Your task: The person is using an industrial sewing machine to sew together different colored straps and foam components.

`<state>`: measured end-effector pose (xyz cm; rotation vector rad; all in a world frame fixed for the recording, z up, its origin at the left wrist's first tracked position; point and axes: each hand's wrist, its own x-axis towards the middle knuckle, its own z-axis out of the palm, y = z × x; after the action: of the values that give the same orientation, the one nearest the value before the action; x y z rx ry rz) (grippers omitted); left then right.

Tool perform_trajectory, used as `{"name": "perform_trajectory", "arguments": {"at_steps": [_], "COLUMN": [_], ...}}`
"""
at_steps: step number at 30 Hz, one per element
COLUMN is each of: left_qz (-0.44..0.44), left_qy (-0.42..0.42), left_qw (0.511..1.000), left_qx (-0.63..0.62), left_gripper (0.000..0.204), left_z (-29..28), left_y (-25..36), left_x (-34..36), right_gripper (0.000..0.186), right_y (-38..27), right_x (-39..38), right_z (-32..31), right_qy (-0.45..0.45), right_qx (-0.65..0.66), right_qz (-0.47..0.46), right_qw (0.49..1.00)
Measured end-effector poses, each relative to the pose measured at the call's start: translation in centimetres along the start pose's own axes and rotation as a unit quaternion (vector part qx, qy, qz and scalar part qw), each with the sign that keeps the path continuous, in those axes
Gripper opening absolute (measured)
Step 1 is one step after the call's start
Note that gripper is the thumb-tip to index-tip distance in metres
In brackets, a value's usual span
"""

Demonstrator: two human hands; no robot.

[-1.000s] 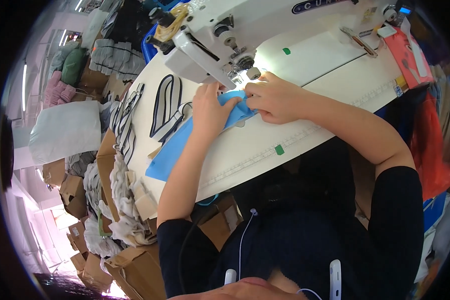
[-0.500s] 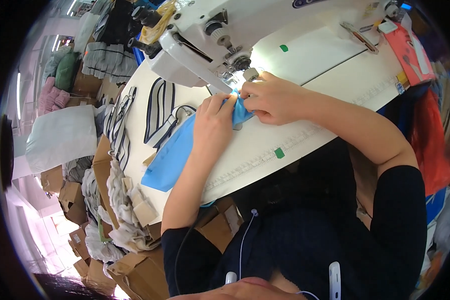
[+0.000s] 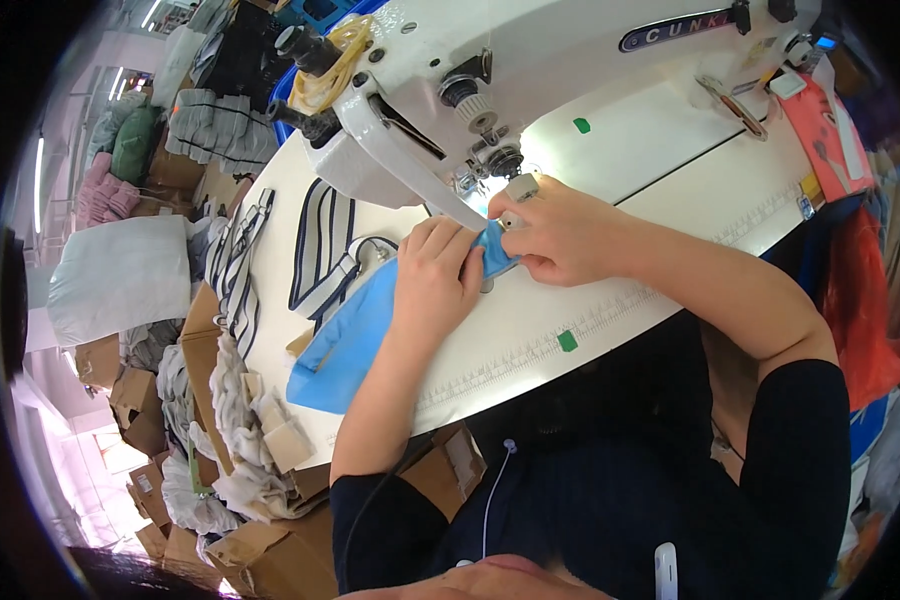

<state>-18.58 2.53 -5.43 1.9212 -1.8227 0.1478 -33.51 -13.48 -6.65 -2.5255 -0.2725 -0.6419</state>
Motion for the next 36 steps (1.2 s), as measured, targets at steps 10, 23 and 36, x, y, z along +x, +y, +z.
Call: {"name": "perform_trajectory", "arguments": {"at_steps": [10, 23, 36], "left_qz": [0.006, 0.018, 0.04], "left_qy": [0.033, 0.05, 0.054], "left_qw": [0.999, 0.995, 0.995], "left_qx": [-0.031, -0.08, -0.081], "left_gripper": [0.032, 0.032, 0.032], "left_z": [0.6, 1.0, 1.6], "left_y": [-0.4, -0.9, -1.7], "left_x": [-0.3, -0.1, 1.5], "right_gripper": [0.011, 0.014, 0.011], "right_y": [-0.2, -0.3, 0.0], "right_x": [-0.2, -0.1, -0.1], "right_z": [0.0, -0.1, -0.1], "right_qy": [-0.039, -0.027, 0.004], "right_qx": [-0.009, -0.018, -0.09], "right_qz": [0.042, 0.039, 0.063], "right_qw": [0.998, 0.999, 0.994]}}
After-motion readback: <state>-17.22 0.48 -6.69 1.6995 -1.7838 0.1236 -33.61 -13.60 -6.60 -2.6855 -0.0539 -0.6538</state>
